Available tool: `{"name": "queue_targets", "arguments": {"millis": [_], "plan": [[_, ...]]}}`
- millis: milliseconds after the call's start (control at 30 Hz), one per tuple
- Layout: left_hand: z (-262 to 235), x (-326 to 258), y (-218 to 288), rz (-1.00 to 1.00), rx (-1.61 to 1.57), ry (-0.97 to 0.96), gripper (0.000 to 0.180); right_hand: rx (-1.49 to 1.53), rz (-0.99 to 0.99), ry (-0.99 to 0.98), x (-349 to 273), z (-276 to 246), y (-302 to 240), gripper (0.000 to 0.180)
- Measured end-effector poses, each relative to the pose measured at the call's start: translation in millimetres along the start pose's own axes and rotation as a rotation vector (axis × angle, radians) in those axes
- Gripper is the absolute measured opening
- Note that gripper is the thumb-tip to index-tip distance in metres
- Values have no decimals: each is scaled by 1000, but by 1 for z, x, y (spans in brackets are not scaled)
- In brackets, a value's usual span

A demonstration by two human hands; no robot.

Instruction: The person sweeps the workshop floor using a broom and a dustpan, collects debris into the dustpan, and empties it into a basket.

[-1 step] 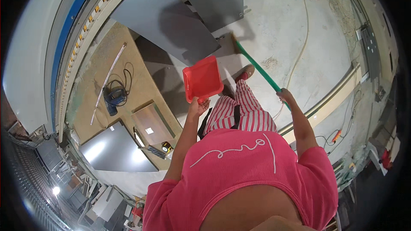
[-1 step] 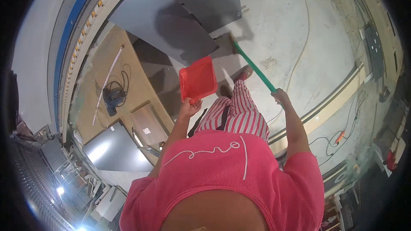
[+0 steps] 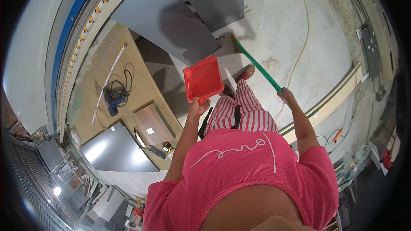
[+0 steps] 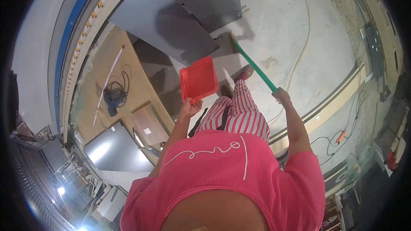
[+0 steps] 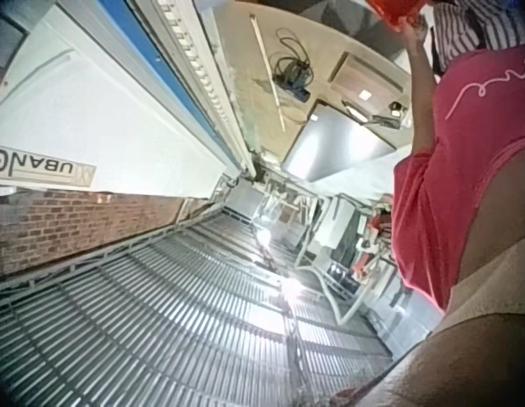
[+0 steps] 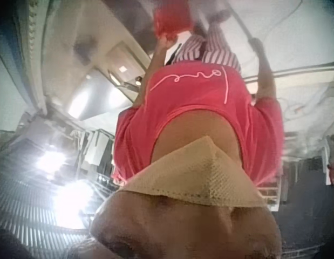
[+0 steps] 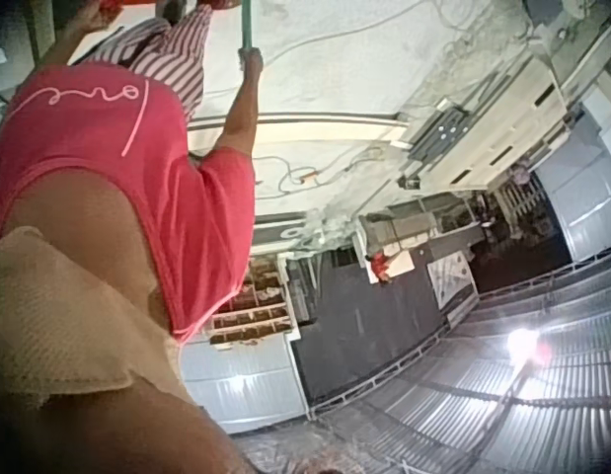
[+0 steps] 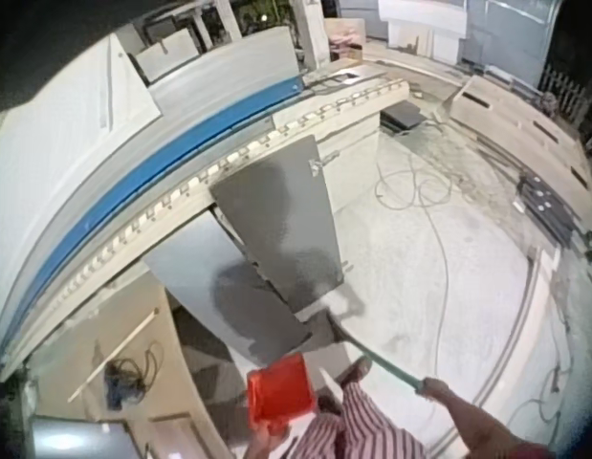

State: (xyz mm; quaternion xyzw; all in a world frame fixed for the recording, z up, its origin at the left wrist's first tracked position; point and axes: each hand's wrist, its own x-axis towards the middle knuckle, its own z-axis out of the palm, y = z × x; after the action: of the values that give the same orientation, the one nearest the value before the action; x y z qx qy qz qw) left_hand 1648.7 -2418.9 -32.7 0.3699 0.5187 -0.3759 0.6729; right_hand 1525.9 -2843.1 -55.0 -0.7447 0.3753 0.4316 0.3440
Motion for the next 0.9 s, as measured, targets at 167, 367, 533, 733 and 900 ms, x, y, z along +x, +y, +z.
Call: {"name": "queue_targets", "arguments": {"millis": [167, 367, 533, 733, 900], "plan": [[-10, 0, 1, 33, 9, -37, 41, -98, -105, 103, -6, -11, 13, 30], [-13, -4, 5, 35, 69, -48, 41, 275, -48, 14, 14, -15, 5, 24], [-19, -8, 6, 42, 120, -20, 38, 696, 15, -286, 27, -1, -33, 26], [-26, -7, -3, 13, 119, 15, 40, 1172, 28, -699, 28, 34, -90, 33], [-14, -6, -17, 2, 126, 39, 41, 1023, -31, -596, 45, 30, -146, 29]]}}
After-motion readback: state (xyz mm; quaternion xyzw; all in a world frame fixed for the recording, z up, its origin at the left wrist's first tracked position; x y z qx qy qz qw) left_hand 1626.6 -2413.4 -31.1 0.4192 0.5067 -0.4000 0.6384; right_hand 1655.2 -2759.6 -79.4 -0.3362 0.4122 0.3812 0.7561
